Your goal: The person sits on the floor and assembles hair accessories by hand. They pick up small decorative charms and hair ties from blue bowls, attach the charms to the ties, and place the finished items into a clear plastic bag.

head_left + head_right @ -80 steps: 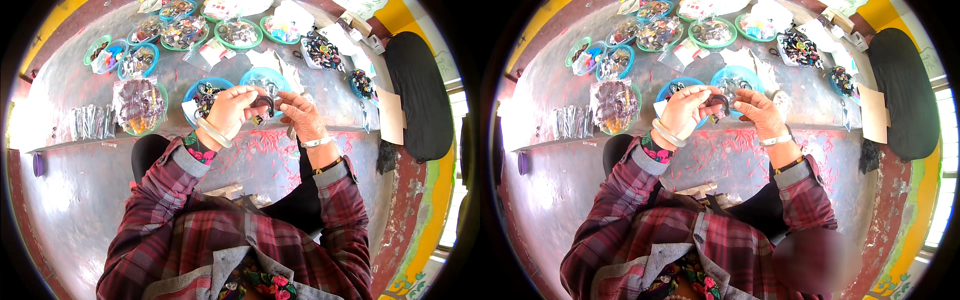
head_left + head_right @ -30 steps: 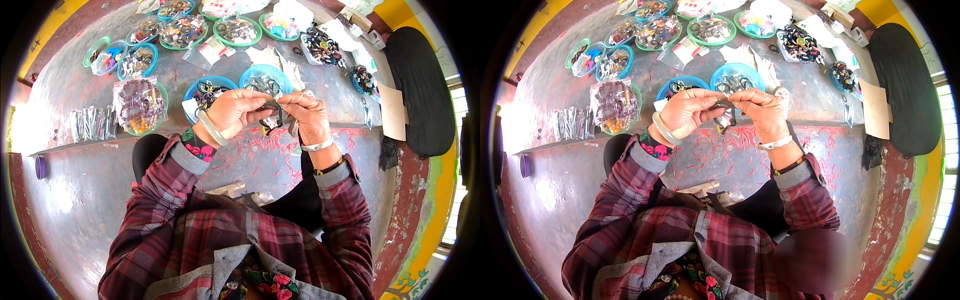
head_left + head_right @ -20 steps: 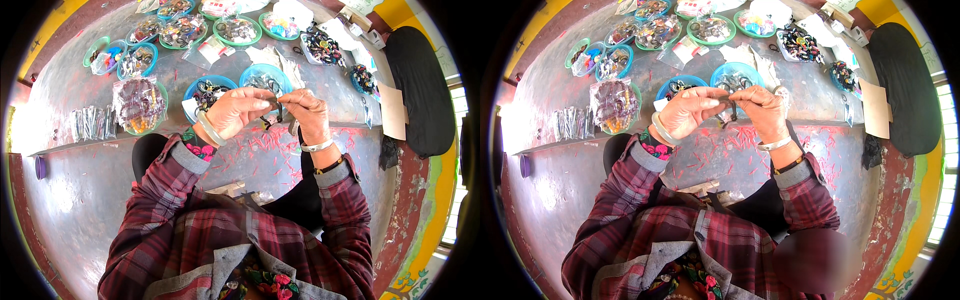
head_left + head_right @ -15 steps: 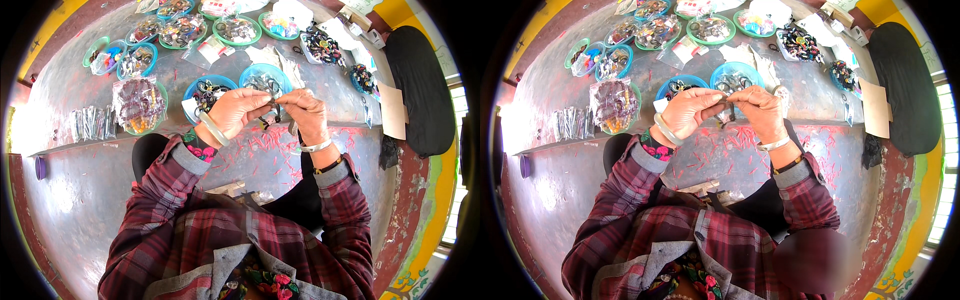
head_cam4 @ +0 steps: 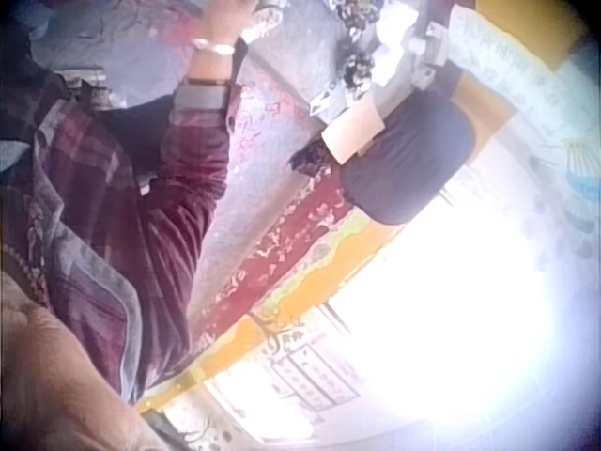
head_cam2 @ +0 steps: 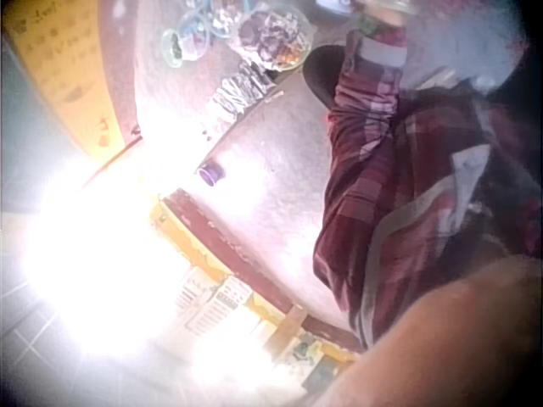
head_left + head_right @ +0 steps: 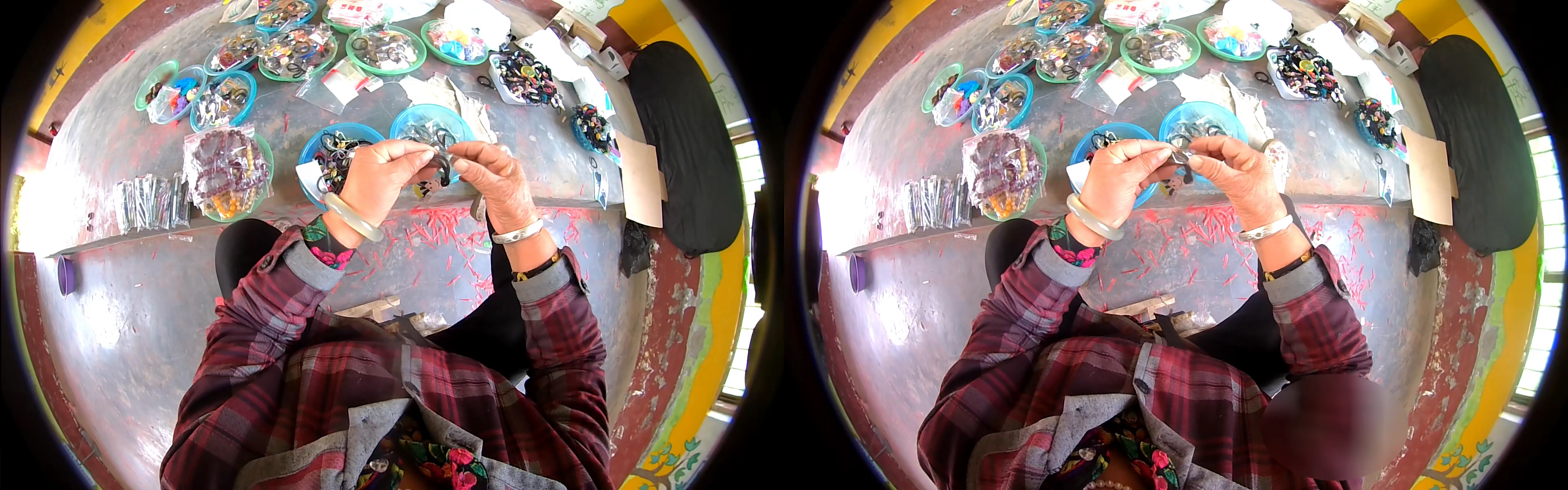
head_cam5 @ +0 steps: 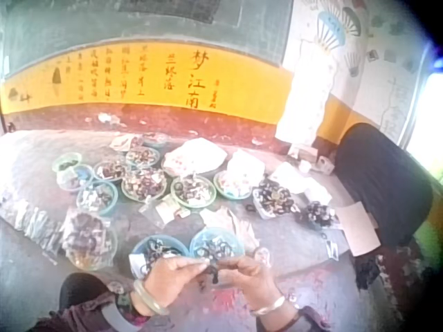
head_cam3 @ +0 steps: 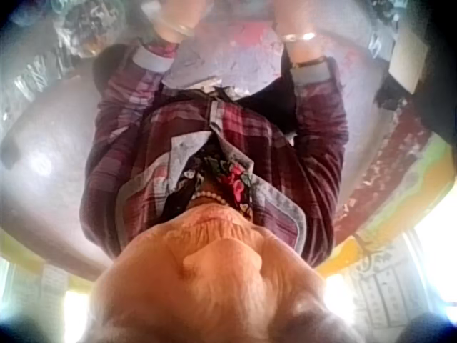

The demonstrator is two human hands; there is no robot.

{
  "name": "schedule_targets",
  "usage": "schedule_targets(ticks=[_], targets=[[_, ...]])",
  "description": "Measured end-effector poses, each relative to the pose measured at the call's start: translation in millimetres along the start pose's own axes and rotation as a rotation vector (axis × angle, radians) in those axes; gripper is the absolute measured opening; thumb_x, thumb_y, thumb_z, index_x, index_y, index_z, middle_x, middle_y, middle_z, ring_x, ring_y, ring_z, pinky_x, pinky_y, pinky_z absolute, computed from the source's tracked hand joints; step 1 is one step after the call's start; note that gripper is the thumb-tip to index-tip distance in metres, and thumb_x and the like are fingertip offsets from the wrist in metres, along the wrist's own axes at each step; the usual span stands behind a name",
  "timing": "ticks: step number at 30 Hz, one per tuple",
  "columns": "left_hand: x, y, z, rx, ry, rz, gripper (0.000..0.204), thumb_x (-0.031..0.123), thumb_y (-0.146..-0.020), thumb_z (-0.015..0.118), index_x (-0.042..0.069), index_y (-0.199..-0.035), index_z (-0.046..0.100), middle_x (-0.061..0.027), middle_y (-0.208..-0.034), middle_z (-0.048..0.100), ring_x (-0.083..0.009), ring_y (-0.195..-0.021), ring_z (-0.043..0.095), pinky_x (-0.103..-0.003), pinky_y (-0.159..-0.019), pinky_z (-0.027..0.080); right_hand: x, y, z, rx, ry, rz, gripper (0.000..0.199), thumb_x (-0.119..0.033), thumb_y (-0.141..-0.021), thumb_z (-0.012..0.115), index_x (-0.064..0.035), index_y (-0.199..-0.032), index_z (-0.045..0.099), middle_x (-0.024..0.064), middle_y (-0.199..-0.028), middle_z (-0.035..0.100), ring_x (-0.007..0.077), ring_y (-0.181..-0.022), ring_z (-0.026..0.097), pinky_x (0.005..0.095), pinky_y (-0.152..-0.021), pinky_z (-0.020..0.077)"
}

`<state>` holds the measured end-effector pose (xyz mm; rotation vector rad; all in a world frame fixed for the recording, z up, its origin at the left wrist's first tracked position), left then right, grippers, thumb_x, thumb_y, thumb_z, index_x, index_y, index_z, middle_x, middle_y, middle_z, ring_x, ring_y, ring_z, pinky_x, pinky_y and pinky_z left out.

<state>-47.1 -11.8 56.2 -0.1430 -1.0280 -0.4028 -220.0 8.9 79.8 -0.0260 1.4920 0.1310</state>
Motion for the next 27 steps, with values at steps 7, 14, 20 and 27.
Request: schedule_targets(ticks=[7, 14, 20, 27], targets=[[0, 4, 6, -0.071, -0.06, 0.026, 0.021, 0.008, -0.089, 0.052, -0.008, -0.102, 0.058, -0.0123, -0.094, 0.062, -0.0203, -0.08, 0.063, -0.028, -0.077, 0.052, 12, 1, 1, 0.028, -0.004, 0.042, 0.014, -0.005, -0.075, 0.07, -0.0013, -0.088, 0.066, 0.0006, -0.083, 0.063, 0.0069, -0.077, 0.052, 0.0214, -0.069, 0.0402], [4, 5, 8, -0.074, -0.092, 0.06, 0.021, 0.01, -0.09, 0.051, -0.006, -0.102, 0.058, -0.0123, -0.095, 0.062, -0.0203, -0.082, 0.063, -0.031, -0.071, 0.056, 3, 5, 3, 0.026, 0.143, -0.151, 0.009, -0.003, -0.076, 0.068, -0.0004, -0.085, 0.067, 0.0025, -0.079, 0.061, 0.0092, -0.074, 0.052, 0.0228, -0.067, 0.0408], [12, 8, 8, -0.075, -0.181, 0.042, 0.021, 0.011, -0.09, 0.051, -0.004, -0.102, 0.059, -0.011, -0.094, 0.063, -0.0175, -0.084, 0.063, -0.029, -0.067, 0.056, -7, 8, 6, 0.041, 0.218, -0.198, 0.008, -0.004, -0.077, 0.067, 0.0002, -0.084, 0.067, 0.0037, -0.079, 0.061, 0.0099, -0.074, 0.053, 0.0231, -0.067, 0.0411], [16, 9, 6, -0.1, -0.29, 0.045, 0.021, 0.014, -0.091, 0.05, -0.001, -0.102, 0.061, -0.0064, -0.09, 0.064, -0.0103, -0.077, 0.06, -0.022, -0.058, 0.051, -10, 9, 6, 0.111, 0.165, -0.207, 0.008, 0.0, -0.074, 0.067, -0.0002, -0.082, 0.068, 0.005, -0.077, 0.064, 0.0093, -0.071, 0.055, 0.022, -0.066, 0.0425]])
Point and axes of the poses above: each hand's wrist, its own y-axis away from the middle knuckle, its own z-axis out of the palm, x = y × z, the point moved 2 cm from there along -y, towards the middle knuckle
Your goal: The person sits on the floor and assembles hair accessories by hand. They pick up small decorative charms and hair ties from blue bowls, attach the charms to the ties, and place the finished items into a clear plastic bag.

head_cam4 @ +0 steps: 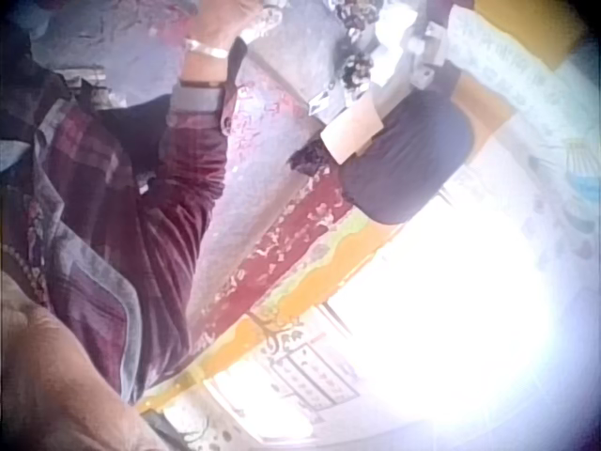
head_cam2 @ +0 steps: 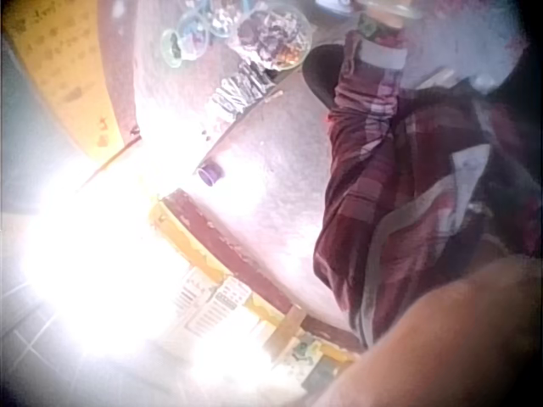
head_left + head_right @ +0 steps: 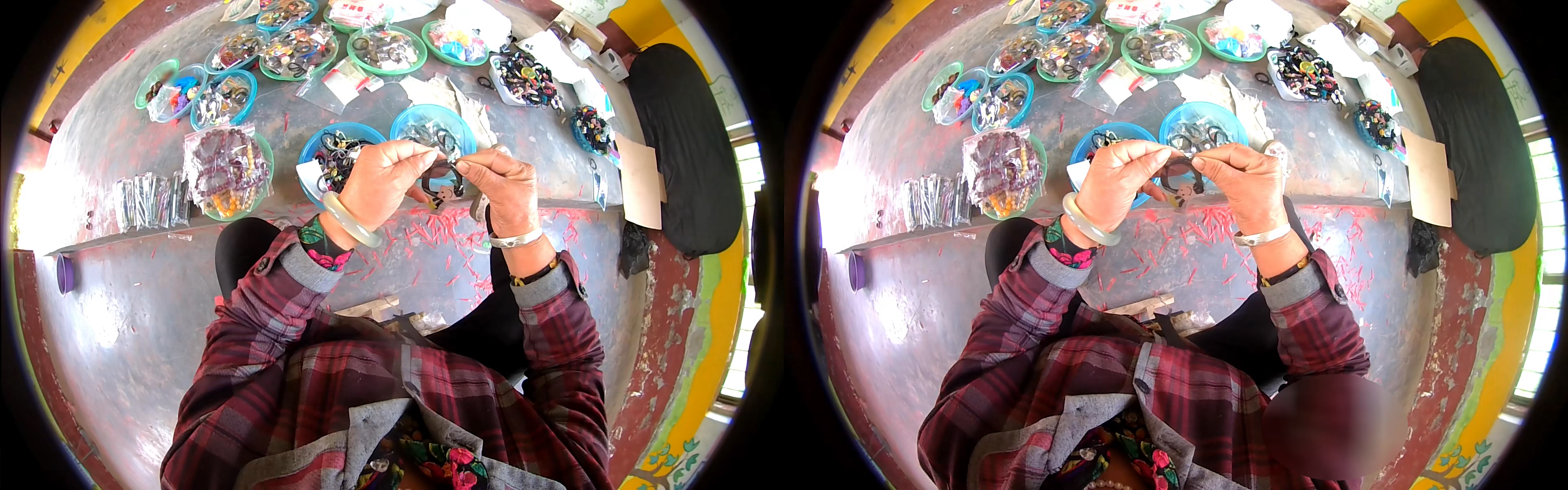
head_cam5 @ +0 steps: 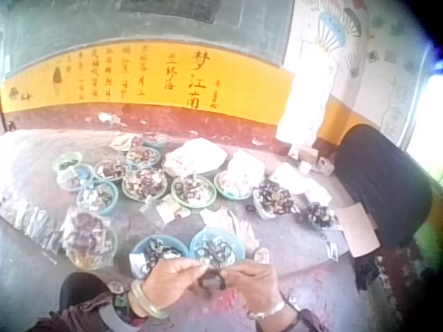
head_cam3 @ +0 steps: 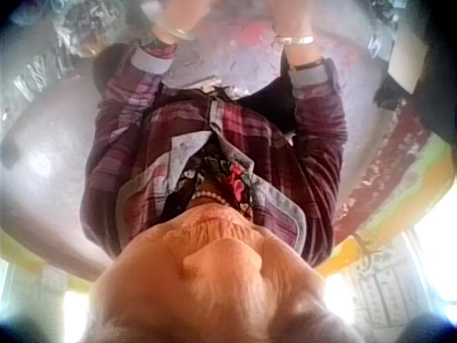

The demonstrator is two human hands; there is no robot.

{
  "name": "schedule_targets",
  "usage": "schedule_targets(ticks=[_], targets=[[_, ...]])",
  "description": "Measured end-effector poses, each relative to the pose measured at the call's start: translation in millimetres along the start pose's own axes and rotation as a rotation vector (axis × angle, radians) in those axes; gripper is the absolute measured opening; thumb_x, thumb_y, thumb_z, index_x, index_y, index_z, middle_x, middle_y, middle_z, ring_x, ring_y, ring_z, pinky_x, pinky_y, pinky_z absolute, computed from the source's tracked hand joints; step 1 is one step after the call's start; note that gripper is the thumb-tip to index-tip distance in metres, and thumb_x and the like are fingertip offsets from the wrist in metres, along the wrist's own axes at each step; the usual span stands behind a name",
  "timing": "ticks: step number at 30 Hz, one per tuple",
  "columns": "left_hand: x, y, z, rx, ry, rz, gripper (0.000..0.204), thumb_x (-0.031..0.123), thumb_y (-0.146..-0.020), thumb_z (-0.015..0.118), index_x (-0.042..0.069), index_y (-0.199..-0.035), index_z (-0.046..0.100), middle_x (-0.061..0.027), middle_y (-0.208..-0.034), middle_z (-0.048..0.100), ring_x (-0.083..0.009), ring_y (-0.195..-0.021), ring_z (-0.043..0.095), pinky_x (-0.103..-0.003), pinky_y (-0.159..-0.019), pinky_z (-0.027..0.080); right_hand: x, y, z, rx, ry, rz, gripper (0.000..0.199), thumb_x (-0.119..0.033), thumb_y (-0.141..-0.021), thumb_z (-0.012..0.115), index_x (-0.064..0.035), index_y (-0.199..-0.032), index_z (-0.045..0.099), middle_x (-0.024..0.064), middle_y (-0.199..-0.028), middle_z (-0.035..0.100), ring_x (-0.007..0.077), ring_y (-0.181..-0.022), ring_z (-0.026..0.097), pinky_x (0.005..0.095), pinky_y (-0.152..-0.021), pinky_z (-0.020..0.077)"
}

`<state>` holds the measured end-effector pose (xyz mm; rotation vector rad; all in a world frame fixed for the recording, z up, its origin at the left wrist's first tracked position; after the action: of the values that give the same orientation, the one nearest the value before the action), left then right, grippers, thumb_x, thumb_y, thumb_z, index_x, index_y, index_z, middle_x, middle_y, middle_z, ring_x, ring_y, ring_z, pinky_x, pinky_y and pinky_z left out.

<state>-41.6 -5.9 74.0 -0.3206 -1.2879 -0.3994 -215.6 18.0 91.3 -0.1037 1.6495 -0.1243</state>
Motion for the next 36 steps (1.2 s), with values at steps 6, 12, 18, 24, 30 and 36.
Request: schedule_targets(ticks=[6, 12, 18, 24, 30, 36], targets=[[1, -2, -1, 0.006, -0.067, -0.004, 0.023, 0.02, -0.087, 0.058, 0.003, -0.102, 0.063, 0.0014, -0.075, 0.059, -0.0026, -0.059, 0.046, -0.018, -0.048, 0.037, 3, -2, -4, -0.02, 0.091, 0.008, 0.006, -0.001, -0.074, 0.068, -0.0008, -0.08, 0.068, 0.0025, -0.076, 0.063, 0.0079, -0.07, 0.054, 0.0215, -0.063, 0.0419], [-6, -3, -3, 0.004, -0.252, 0.057, 0.023, 0.024, -0.083, 0.063, 0.003, -0.094, 0.067, 0.005, -0.062, 0.053, -0.0017, -0.051, 0.042, -0.018, -0.045, 0.032, 4, -1, 1, -0.083, 0.149, 0.1, 0.006, -0.004, -0.077, 0.066, -0.0004, -0.082, 0.067, -0.0002, -0.076, 0.061, 0.0057, -0.067, 0.05, 0.0199, -0.06, 0.0396], [-6, -4, -2, 0.027, -0.227, 0.014, 0.024, 0.024, -0.084, 0.062, 0.003, -0.093, 0.067, 0.0019, -0.065, 0.06, -0.0021, -0.05, 0.043, -0.018, -0.043, 0.033, 7, -1, 1, -0.036, 0.064, 0.101, 0.005, -0.004, -0.078, 0.066, -0.0005, -0.082, 0.067, -0.001, -0.07, 0.059, 0.0047, -0.065, 0.048, 0.0192, -0.06, 0.0384], [-5, -5, -1, 0.122, 0.127, -0.134, 0.019, 0.018, -0.086, 0.057, 0.001, -0.091, 0.064, -0.0057, -0.081, 0.066, -0.0048, -0.053, 0.047, -0.017, -0.046, 0.035, 19, -11, -17, 0.139, -0.141, 0.162, 0.008, -0.01, -0.08, 0.065, -0.0023, -0.08, 0.067, 0.0002, -0.068, 0.06, 0.0072, -0.064, 0.051, 0.0212, -0.061, 0.0402], [-13, -13, -21, 0.278, 0.591, -0.099, 0.016, 0.018, -0.089, 0.055, 0.004, -0.089, 0.06, -0.0049, -0.079, 0.063, -0.0068, -0.061, 0.05, -0.019, -0.051, 0.036, 22, -10, -9, 0.025, -0.315, 0.368, 0.045, -0.04, -0.077, 0.067, -0.0037, -0.104, 0.06, 0.0045, -0.089, 0.062, 0.0138, -0.084, 0.058, 0.0266, -0.068, 0.0431], [-16, -12, -14, 0.343, 0.599, -0.088, 0.017, 0.019, -0.089, 0.054, 0.003, -0.091, 0.061, -0.005, -0.079, 0.063, -0.0071, -0.062, 0.051, -0.019, -0.051, 0.038, 19, 2, 16, 0.087, -0.283, 0.364, 0.042, -0.034, -0.078, 0.068, -0.0031, -0.105, 0.061, 0.0029, -0.09, 0.063, 0.0128, -0.082, 0.058, 0.0261, -0.067, 0.0431]])
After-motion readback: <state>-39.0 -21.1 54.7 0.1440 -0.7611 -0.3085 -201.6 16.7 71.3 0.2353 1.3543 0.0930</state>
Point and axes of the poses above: each hand's wrist, its own y-axis away from the middle knuckle, its own z-axis out of the palm, x = y × z, the point moved 2 cm from there along -y, towards the middle knuckle
